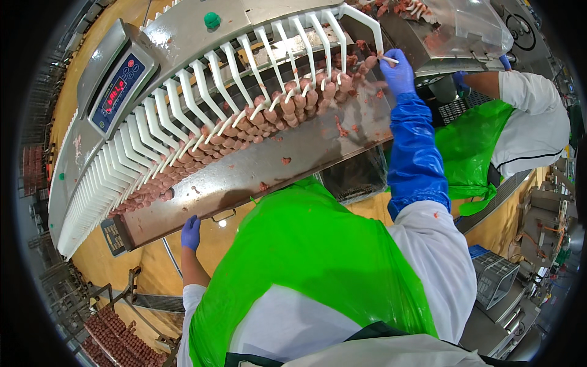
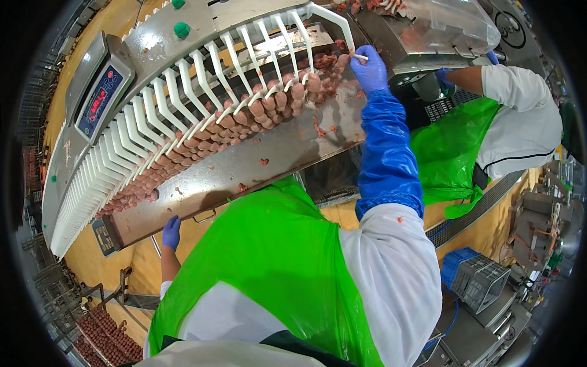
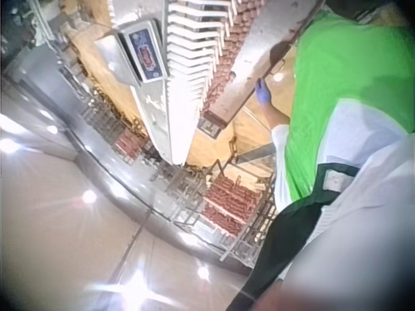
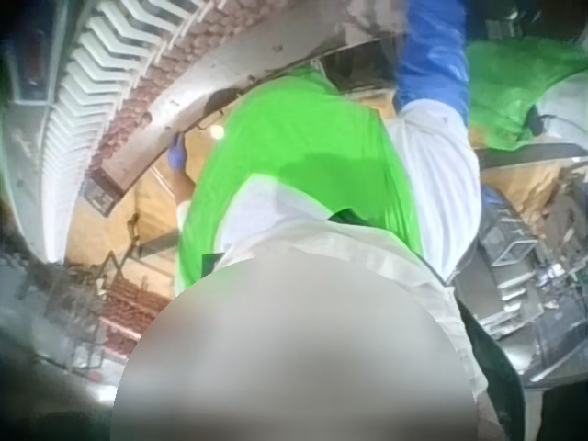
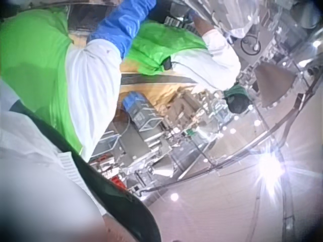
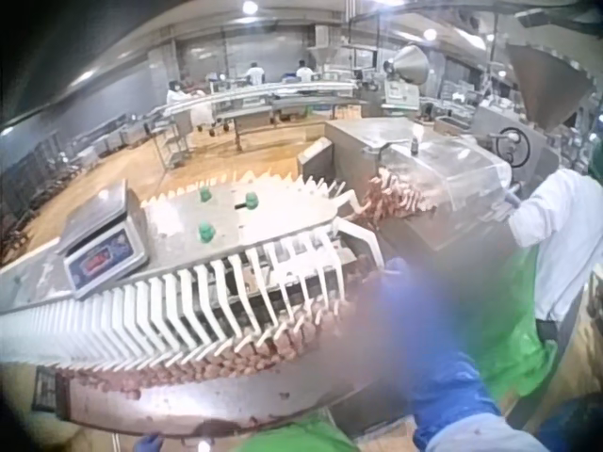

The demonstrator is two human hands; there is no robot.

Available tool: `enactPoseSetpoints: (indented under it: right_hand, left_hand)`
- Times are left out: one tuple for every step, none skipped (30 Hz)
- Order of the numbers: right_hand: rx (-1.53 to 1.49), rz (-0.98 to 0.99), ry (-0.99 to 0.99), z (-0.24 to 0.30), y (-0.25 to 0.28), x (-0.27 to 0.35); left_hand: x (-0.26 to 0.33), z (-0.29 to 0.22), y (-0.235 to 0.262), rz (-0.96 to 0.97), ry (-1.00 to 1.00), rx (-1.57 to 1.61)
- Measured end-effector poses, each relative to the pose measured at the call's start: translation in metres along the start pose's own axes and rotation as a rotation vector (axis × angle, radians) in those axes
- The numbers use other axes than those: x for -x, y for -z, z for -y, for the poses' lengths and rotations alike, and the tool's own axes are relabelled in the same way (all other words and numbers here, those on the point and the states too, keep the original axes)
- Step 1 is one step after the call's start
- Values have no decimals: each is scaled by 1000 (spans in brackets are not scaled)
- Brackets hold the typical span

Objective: The person handles a plastic bag, then repeatedly picks up sausage links from a conveyor and places them onto metal rods. The person also transfers completed sausage rods to a hanging rack.

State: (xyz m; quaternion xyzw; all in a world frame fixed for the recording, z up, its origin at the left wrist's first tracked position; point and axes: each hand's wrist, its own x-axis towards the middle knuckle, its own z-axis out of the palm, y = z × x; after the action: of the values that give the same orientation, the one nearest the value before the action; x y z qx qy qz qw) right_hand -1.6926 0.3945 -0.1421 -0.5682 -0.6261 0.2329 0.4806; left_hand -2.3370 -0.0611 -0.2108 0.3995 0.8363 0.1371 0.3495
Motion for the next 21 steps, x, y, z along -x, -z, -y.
enactPoseSetpoints:
  right_hand:
    - [28, 70, -28, 15, 12, -1]
    - [54, 145, -55, 32, 24, -4]
    - [87, 211, -85, 41, 36, -5]
    - [86, 222, 91, 41, 47, -6]
    - [53, 302, 96, 49, 55, -6]
    - [18, 380, 103, 62, 63, -3]
    - [-15, 451, 112, 79, 75, 0]
    - [-43, 528, 39, 106, 79, 8]
    - [-60, 606, -31, 136, 82, 15]
    - [-102, 630, 38, 157, 80, 21]
    - [-128, 661, 195, 157, 72, 21]
    - [-119, 744, 276, 175, 65, 24]
    - [-219, 832, 295, 194, 59, 29]
    - [-139, 906, 287, 211, 56, 31]
    - [-152, 909, 309, 233, 53, 34]
    - [-192, 921, 302, 232, 47, 34]
    - [-193, 930, 287, 239, 41, 34]
    - [-203, 893, 329, 243, 37, 35]
    - [-207, 844, 353, 240, 42, 36]
    - [-87, 818, 329, 238, 51, 39]
    - [26, 793, 302, 234, 60, 43]
  left_hand:
    - [2, -27, 1, 11, -26, -23]
    - [3, -45, 0, 36, -114, 32]
    - [0, -69, -3, 68, -211, 86]
    - [2, -111, -4, 131, -268, 103]
    - [6, -157, -4, 189, -327, 119]
    - [6, -198, -6, 264, -395, 170]
    - [7, -233, -11, 339, -473, 218]
    - [13, -261, -15, 406, -582, 226]
    - [7, -294, -27, 463, -739, 245]
    - [6, -326, -40, 463, -896, 224]
    - [12, -358, -53, 452, -1044, 201]
    - [17, -393, -67, 371, -1140, 232]
    - [24, -427, -82, 301, -1236, 269]
    - [30, -453, -89, 224, -1312, 301]
    - [26, -472, -100, 315, -1289, 357]
    - [17, -488, -115, 412, -1257, 408]
    - [10, -497, -121, 499, -1202, 453]
    - [7, -502, -116, 510, -1161, 267]
    - [-5, -502, -126, 638, -1088, 280]
    - [-25, -494, -142, 759, -1000, 288]
    - [-37, -485, -151, 875, -900, 292]
